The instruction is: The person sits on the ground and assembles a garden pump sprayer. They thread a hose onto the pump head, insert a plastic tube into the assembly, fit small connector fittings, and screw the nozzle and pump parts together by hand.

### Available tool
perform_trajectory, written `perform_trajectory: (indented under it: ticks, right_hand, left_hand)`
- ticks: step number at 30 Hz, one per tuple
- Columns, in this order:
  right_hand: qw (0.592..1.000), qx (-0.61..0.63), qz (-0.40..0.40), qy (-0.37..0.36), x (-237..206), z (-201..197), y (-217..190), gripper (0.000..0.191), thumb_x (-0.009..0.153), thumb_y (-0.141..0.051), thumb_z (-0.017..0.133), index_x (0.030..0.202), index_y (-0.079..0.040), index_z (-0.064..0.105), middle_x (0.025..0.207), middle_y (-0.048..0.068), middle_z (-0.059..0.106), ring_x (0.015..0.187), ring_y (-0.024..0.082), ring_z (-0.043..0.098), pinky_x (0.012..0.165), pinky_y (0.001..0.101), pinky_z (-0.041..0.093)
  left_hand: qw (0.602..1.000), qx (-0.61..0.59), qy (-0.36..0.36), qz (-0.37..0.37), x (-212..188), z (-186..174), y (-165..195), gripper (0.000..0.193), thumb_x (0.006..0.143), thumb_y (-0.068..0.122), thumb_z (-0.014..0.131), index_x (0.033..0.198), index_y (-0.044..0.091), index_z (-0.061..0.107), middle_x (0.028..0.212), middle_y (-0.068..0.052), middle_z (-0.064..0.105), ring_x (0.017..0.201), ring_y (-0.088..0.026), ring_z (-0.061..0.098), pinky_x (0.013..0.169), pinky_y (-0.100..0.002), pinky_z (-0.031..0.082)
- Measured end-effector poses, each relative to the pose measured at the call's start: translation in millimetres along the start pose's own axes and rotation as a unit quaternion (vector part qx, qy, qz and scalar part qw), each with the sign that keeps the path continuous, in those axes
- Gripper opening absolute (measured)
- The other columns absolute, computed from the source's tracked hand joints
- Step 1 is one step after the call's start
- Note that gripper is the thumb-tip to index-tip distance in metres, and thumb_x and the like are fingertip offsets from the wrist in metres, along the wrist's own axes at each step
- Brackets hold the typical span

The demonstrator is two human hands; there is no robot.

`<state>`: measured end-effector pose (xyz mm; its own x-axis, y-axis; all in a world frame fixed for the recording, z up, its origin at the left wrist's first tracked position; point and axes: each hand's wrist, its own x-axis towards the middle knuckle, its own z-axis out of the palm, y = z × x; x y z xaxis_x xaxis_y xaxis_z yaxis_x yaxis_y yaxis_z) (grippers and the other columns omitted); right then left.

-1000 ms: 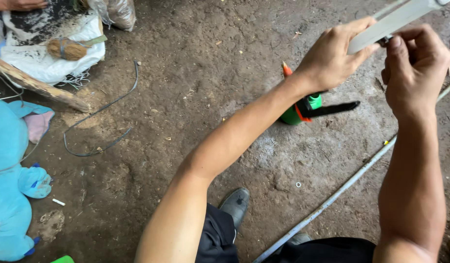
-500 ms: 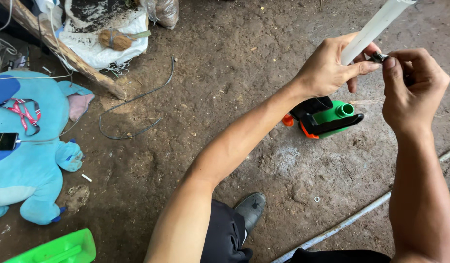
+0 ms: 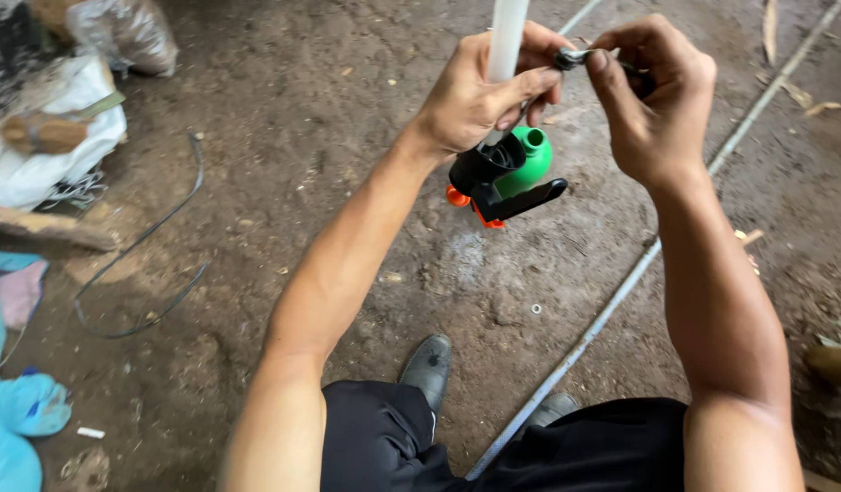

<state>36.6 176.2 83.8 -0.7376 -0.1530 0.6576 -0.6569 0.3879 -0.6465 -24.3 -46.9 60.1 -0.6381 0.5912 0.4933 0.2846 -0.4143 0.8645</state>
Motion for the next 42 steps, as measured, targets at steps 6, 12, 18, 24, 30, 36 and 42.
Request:
perform_trajectory:
  ticks: [6,12,18,24,30,36,42]
  right_hand:
    - [1.0,-0.004,0.026,0.003,-18,-32,6,0.01,0.119,-0.004,0.068,0.113,0.004,0.065,0.081,-0.003,0.059,0.071,0.001,0.047,0.061,0.0181,0.033]
    - [0.997,0.02,0.069,0.011,-36,-55,15,0.016,0.117,-0.008,0.07,0.108,0.003,0.064,0.082,-0.003,0.059,0.071,0.0,0.047,0.06,0.018,0.032]
    - [0.995,0.075,0.071,0.01,-38,-63,16,0.022,0.12,-0.011,0.072,0.105,0.003,0.062,0.084,-0.002,0.061,0.072,0.0,0.049,0.06,0.0179,0.033]
    - [0.966,0.218,0.136,0.037,-39,-60,10,0.018,0.109,-0.015,0.073,0.113,-0.003,0.06,0.081,-0.003,0.062,0.063,-0.001,0.047,0.055,0.0164,0.031]
    - [0.979,0.18,0.077,0.051,-33,-51,10,0.021,0.115,-0.007,0.076,0.106,0.003,0.06,0.097,0.006,0.07,0.085,0.004,0.064,0.071,0.0173,0.048]
    - [0.995,0.068,0.042,0.053,-33,-42,-7,0.007,0.109,-0.001,0.072,0.11,0.004,0.067,0.1,0.009,0.075,0.09,0.007,0.071,0.078,0.0197,0.057]
    - [0.996,-0.083,-0.005,0.016,-28,-44,-21,0.006,0.109,0.008,0.074,0.115,0.006,0.073,0.095,0.007,0.075,0.079,0.005,0.065,0.068,0.0201,0.049]
  left_hand:
    - [0.997,-0.058,-0.043,-0.025,20,27,-1,0.018,0.109,0.003,0.068,0.126,-0.002,0.065,0.097,-0.01,0.073,0.07,-0.01,0.066,0.055,-0.021,0.046]
    - [0.997,-0.054,-0.052,-0.028,33,55,-12,0.016,0.107,0.005,0.069,0.122,-0.002,0.066,0.095,-0.009,0.074,0.072,-0.01,0.066,0.058,-0.022,0.049]
    - [0.999,0.01,-0.052,-0.002,37,64,-8,0.015,0.108,0.006,0.071,0.12,-0.002,0.068,0.097,-0.009,0.075,0.08,-0.01,0.067,0.07,-0.026,0.056]
    - [0.999,0.006,-0.054,0.0,35,66,-3,0.017,0.108,0.006,0.07,0.123,-0.001,0.067,0.098,-0.009,0.075,0.082,-0.009,0.067,0.072,-0.025,0.055]
    - [0.999,0.013,-0.027,0.026,34,67,-6,0.015,0.106,0.002,0.072,0.12,-0.003,0.068,0.1,-0.011,0.076,0.083,-0.01,0.068,0.071,-0.026,0.057]
    - [0.999,-0.002,-0.002,0.049,33,63,-9,0.013,0.106,0.001,0.073,0.116,-0.002,0.067,0.102,-0.012,0.077,0.08,-0.011,0.07,0.07,-0.026,0.057]
    - [0.999,-0.006,0.013,0.05,30,55,-11,0.017,0.102,-0.001,0.076,0.116,-0.001,0.065,0.096,-0.011,0.076,0.076,-0.011,0.069,0.06,-0.024,0.051]
